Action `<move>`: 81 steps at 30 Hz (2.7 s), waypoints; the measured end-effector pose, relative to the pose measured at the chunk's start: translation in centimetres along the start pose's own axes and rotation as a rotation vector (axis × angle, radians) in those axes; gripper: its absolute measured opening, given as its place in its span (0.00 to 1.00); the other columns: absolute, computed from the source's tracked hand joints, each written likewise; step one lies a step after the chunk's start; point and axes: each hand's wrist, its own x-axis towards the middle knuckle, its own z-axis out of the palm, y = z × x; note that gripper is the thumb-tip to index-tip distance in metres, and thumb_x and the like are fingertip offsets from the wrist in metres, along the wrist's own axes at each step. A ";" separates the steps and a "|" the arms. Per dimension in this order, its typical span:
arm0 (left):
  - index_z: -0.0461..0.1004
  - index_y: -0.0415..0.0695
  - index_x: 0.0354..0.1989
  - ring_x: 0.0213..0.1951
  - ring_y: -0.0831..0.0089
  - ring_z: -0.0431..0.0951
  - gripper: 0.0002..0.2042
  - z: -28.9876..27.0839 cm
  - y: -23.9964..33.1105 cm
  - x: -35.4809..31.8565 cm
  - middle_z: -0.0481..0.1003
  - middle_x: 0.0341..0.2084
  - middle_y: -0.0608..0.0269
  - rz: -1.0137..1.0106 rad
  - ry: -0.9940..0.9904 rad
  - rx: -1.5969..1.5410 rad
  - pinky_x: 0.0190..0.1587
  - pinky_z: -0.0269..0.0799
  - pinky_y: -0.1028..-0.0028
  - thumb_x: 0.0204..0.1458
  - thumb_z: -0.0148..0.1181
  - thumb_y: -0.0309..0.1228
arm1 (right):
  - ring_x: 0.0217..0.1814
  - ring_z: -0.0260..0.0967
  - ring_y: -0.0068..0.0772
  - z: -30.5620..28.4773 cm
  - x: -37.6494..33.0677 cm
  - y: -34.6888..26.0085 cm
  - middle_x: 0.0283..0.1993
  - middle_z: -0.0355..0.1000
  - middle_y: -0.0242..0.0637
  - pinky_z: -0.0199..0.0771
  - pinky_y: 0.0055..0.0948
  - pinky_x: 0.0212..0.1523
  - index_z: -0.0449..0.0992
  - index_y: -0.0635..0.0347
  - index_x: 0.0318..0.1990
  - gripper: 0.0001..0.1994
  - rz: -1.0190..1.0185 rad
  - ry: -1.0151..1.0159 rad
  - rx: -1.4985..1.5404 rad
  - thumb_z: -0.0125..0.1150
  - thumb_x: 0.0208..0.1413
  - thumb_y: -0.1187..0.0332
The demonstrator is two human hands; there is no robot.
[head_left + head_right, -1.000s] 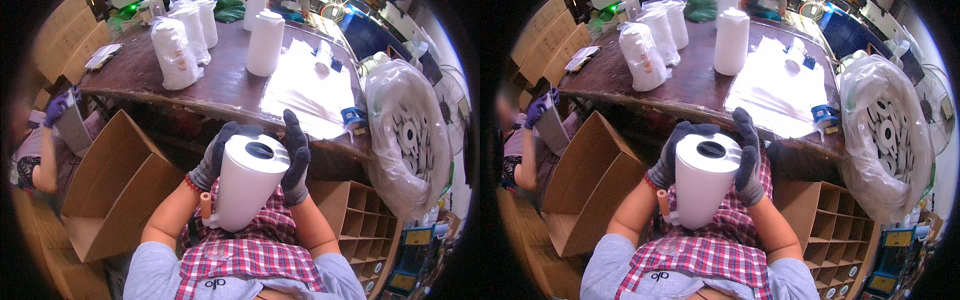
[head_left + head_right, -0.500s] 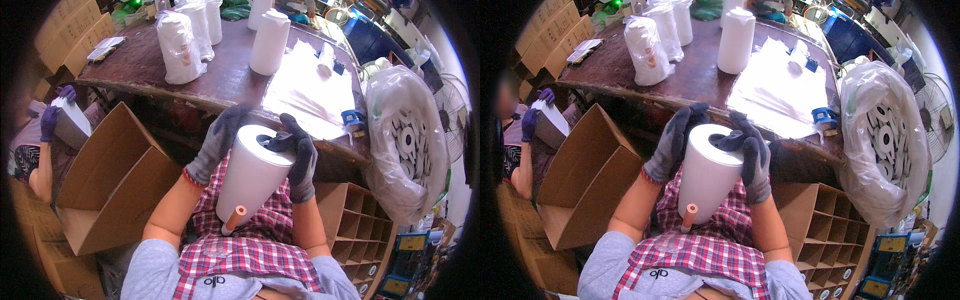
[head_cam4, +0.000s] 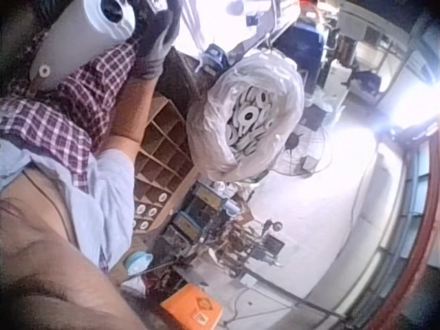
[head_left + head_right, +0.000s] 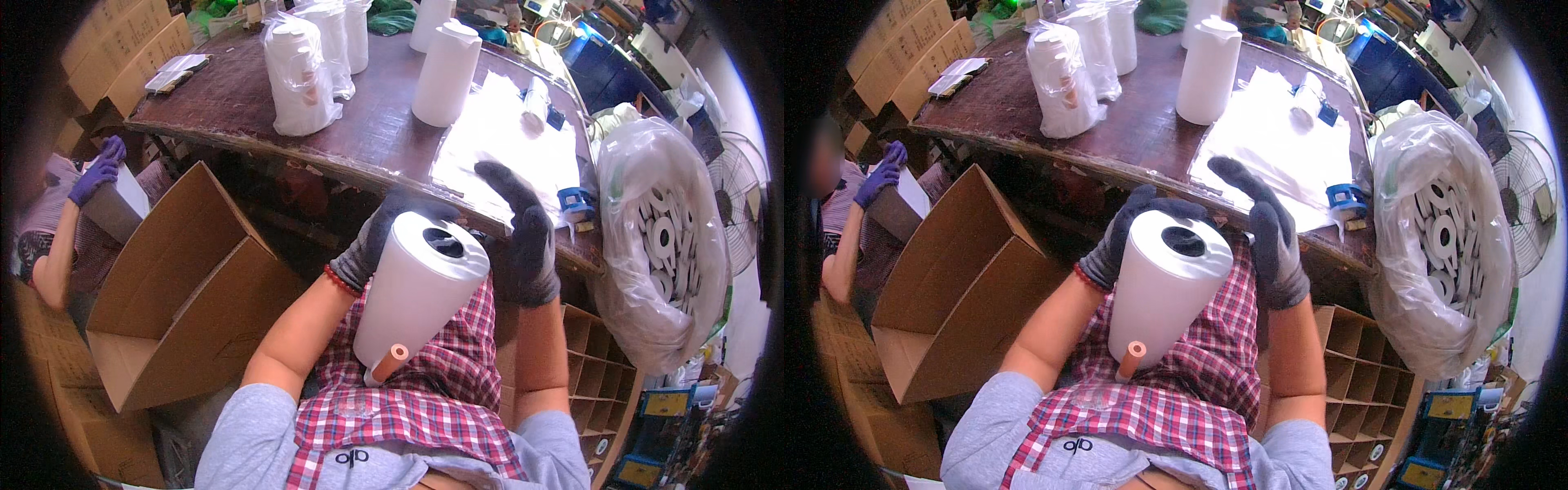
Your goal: The person assembles white plastic pitchers by inserting a wooden handle and a circular base into each unit. They repeatedly pick up pitchers, insert the components, and place the finished units on the table. A coworker packs items into boxes nearby.
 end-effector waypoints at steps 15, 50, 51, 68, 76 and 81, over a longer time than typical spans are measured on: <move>0.72 0.32 0.53 0.48 0.64 0.76 0.23 4.6 0.4 0.8 0.76 0.47 0.49 0.034 -0.168 0.054 0.55 0.70 0.66 0.67 0.40 0.42 | 0.75 0.51 0.45 0.8 6.5 -3.3 0.69 0.59 0.50 0.42 0.42 0.74 0.61 0.68 0.66 0.37 -0.200 -0.267 -0.215 0.39 0.65 0.41; 0.52 0.42 0.72 0.66 0.69 0.58 0.36 2.6 0.2 -7.2 0.59 0.66 0.59 -0.302 -0.118 -0.182 0.68 0.52 0.69 0.59 0.60 0.44 | 0.81 0.23 0.44 -1.1 -2.6 -2.7 0.78 0.32 0.50 0.25 0.37 0.76 0.36 0.66 0.74 0.63 0.517 -0.661 -0.121 0.75 0.39 0.46; 0.52 0.42 0.71 0.65 0.69 0.59 0.36 2.4 -1.0 -6.8 0.61 0.65 0.60 -0.277 -0.154 -0.151 0.68 0.52 0.69 0.59 0.60 0.44 | 0.81 0.23 0.44 -1.3 -2.1 -3.3 0.78 0.31 0.51 0.26 0.37 0.76 0.36 0.67 0.73 0.64 0.497 -0.712 -0.211 0.76 0.39 0.45; 0.49 0.42 0.72 0.67 0.65 0.57 0.44 3.4 0.1 -6.8 0.59 0.67 0.54 -0.213 -0.207 -0.090 0.69 0.51 0.65 0.55 0.60 0.55 | 0.80 0.31 0.55 -0.9 -3.9 -3.5 0.76 0.39 0.57 0.30 0.46 0.75 0.47 0.67 0.72 0.55 0.385 -0.642 -0.342 0.63 0.46 0.38; 0.50 0.43 0.72 0.66 0.65 0.58 0.44 2.3 -1.6 -8.5 0.59 0.66 0.55 -0.127 -0.160 -0.107 0.68 0.52 0.65 0.55 0.59 0.57 | 0.80 0.30 0.57 1.5 -3.3 -4.5 0.76 0.39 0.60 0.28 0.49 0.75 0.45 0.68 0.72 0.51 0.265 -0.762 -0.570 0.54 0.51 0.37; 0.47 0.41 0.73 0.69 0.63 0.54 0.47 2.3 -0.4 -9.1 0.55 0.69 0.53 -0.094 -0.152 -0.034 0.71 0.46 0.64 0.52 0.61 0.57 | 0.79 0.31 0.60 2.7 -3.1 -5.3 0.75 0.39 0.61 0.28 0.53 0.74 0.45 0.67 0.72 0.53 0.150 -0.814 -0.646 0.53 0.51 0.34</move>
